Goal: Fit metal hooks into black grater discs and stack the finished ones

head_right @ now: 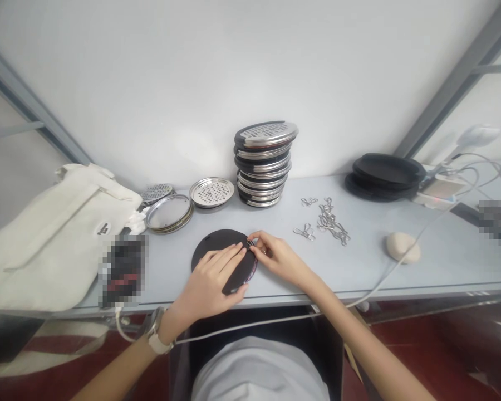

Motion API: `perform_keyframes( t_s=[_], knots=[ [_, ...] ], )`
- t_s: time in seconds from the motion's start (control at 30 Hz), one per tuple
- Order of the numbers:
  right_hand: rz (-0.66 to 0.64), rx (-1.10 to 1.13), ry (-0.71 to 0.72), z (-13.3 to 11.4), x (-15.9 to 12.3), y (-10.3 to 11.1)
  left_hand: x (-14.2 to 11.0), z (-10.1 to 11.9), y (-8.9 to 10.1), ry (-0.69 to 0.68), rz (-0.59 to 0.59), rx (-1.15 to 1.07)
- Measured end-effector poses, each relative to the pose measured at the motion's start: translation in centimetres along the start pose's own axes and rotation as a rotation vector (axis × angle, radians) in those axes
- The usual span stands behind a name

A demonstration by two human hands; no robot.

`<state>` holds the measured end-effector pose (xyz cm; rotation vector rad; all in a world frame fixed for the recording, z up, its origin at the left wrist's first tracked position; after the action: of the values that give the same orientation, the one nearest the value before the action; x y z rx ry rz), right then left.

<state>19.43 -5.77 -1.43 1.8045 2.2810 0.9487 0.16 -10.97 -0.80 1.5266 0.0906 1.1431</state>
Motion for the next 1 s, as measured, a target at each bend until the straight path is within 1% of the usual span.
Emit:
perform_keyframes(
  t_s=[0.3,0.7,1.0],
  knots=[
    [0.015,-0.018,0.01,0.0,-0.06,0.05,0.03,0.07,0.08,-0.001,0.007,-0.008],
    [-0.001,-0.038,0.001,-0.09,-0.14,0.04,0.06,0.05,0.13,-0.003,0.018,-0.014],
    [-0.01,-0.062,0.021,-0.13,-0.1,0.1,0.05,-0.01,0.07,-0.004,-0.012,0.002]
  ],
)
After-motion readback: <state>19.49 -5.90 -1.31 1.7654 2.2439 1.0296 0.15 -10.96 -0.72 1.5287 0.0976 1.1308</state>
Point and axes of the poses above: each hand's wrist, its own x-axis towards the middle knuckle, its own y-axis out of the back of the hand, z = x × y, the point moved 2 cm from there along x, towards the middle knuckle, and after that the axes turned 11 degrees about z, right-handed, at the moved point
